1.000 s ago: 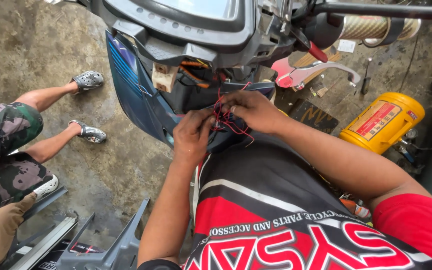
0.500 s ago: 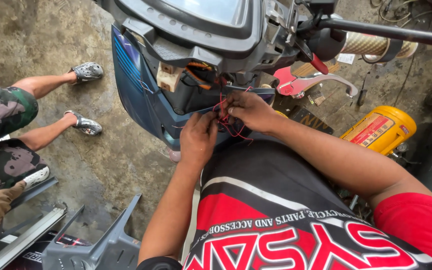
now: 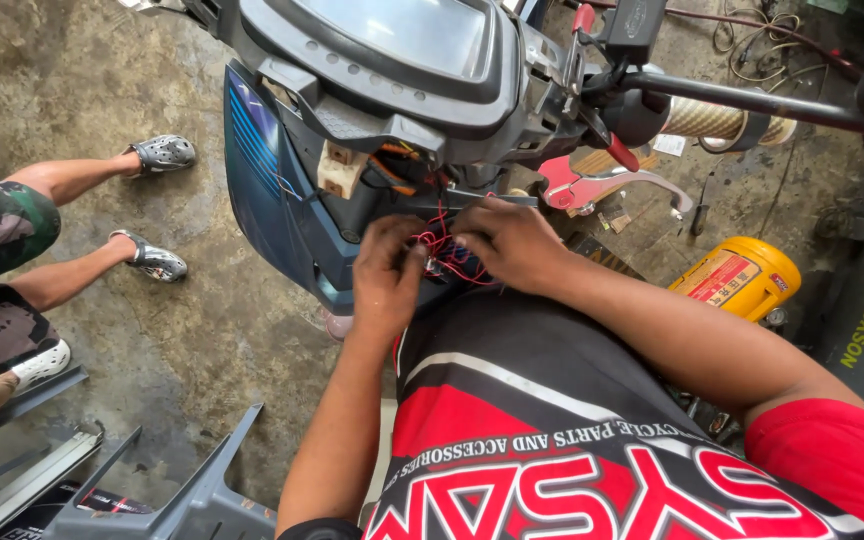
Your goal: Finishing the electrical wiring task on a motorcycle's front panel by connecting and organizing wires.
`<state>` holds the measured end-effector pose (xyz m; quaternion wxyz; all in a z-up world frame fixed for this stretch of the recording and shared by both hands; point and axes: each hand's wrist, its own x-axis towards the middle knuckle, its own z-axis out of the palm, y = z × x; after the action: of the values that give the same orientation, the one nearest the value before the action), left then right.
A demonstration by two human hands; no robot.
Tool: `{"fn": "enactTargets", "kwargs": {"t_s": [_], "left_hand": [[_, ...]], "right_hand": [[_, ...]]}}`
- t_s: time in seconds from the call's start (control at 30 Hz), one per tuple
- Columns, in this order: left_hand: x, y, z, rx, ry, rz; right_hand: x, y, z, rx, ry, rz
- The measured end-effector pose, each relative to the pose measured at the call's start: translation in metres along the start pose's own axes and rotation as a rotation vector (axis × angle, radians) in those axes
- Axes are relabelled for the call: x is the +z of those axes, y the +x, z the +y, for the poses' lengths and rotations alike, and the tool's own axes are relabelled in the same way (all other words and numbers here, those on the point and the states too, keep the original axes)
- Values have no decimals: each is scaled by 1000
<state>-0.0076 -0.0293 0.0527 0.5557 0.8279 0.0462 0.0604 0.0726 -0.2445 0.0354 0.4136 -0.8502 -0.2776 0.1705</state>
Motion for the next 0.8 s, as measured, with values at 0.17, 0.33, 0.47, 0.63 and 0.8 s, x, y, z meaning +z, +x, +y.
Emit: {"fn": "enactTargets", "kwargs": {"t_s": [0.17,0.33,0.47,0.63,0.8], "left_hand": [[-12,6,3,127,236,-144],[-6,3,-10,166,572,-423],[-2,-3,-37,222,576,-381],[-7,-9,-33,231,525,-291],[3,-6,26,297,301,-105]], "right_hand": [[-24,-28,-18,-174,-105,169],[-43,-38,-26,-183,-35,196],[-46,-50,-25,-104,149,169],[-53,-47,-33,-97,262,196],[-48,-46,-22,-78,401,190]]}}
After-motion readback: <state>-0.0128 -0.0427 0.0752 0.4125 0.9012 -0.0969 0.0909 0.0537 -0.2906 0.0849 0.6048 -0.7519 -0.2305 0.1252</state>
